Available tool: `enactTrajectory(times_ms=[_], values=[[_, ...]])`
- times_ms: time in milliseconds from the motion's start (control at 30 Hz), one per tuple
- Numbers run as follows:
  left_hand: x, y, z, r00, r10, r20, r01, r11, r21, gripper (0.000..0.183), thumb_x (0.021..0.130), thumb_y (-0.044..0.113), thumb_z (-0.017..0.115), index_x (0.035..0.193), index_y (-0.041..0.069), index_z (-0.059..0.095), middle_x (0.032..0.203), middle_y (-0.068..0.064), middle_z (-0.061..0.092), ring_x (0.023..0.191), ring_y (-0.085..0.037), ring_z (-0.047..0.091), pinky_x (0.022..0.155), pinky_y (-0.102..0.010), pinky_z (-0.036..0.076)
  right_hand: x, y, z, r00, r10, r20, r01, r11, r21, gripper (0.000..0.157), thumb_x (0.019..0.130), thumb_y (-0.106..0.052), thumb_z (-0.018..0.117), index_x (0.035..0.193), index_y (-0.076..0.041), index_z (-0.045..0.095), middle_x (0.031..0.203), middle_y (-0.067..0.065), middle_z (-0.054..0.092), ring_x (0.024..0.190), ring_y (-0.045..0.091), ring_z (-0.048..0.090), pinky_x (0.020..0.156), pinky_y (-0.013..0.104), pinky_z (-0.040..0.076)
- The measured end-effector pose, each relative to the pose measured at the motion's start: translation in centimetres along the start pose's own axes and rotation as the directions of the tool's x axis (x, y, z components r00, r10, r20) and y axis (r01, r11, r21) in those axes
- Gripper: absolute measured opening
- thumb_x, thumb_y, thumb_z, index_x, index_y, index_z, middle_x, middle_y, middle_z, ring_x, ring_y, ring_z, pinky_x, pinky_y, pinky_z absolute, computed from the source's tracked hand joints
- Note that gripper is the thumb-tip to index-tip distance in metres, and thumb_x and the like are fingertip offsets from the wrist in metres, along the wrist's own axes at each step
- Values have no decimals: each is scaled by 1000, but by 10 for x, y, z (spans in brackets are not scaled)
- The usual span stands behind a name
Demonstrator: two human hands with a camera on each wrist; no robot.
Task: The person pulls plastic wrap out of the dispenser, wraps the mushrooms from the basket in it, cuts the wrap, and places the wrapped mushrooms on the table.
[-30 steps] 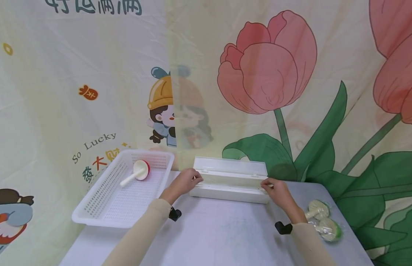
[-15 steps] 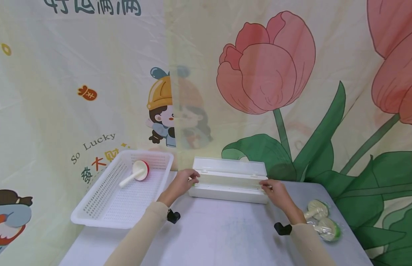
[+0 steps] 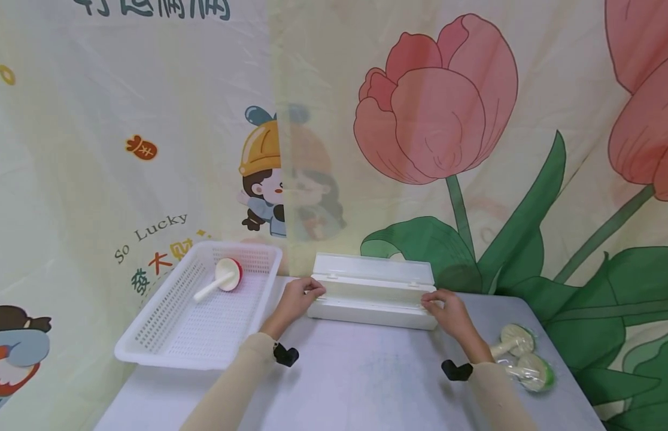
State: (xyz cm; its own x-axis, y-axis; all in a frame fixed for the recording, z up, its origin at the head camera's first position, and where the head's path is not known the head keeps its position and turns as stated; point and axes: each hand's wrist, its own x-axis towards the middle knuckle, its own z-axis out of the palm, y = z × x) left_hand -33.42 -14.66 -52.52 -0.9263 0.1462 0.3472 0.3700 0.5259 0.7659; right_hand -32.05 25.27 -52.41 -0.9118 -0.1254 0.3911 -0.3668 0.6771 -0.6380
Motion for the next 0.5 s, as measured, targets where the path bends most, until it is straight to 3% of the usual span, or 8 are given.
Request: enactTrajectory(times_ms=[67, 167, 367, 500], values=[[1, 1, 1, 1000, -5, -5, 5, 1000, 1, 5, 94, 17, 76, 89, 16, 75, 94, 0, 78, 93, -17, 73, 78, -27, 54, 0, 0, -1, 998, 60, 17, -60, 998, 17, 8, 96, -9, 72, 98, -3, 77, 102, 14, 76, 99, 33, 68, 84, 37, 55], [2, 4, 2, 1000, -4, -14, 4, 1000, -17, 5, 94, 15, 75, 90, 14, 74, 91, -2, 77, 80, -14, 68, 70, -25, 51, 0, -1, -1, 993, 118, 16, -119, 990, 78, 13, 99, -13, 69, 104, -3, 77, 104, 14, 77, 99, 26, 71, 81, 28, 57], [2, 7, 5, 999, -19, -27, 15, 992, -123, 6, 98, 8, 68, 93, 7, 71, 95, -8, 79, 59, -8, 45, 55, -21, 39, 0, -2, -3, 990, 137, 8, -136, 971, 194, 20, 99, -13, 69, 113, -2, 77, 108, 13, 79, 94, -3, 68, 79, 11, 53], [2, 10, 6, 999, -34, -36, 27, 984, -176, 7, 99, 6, 66, 92, 5, 69, 95, -9, 79, 67, -15, 60, 53, -22, 38, -1, -2, -6, 991, 133, 10, -131, 956, 262, 20, 99, -14, 69, 112, -1, 77, 108, 16, 78, 92, -6, 68, 80, 11, 53]])
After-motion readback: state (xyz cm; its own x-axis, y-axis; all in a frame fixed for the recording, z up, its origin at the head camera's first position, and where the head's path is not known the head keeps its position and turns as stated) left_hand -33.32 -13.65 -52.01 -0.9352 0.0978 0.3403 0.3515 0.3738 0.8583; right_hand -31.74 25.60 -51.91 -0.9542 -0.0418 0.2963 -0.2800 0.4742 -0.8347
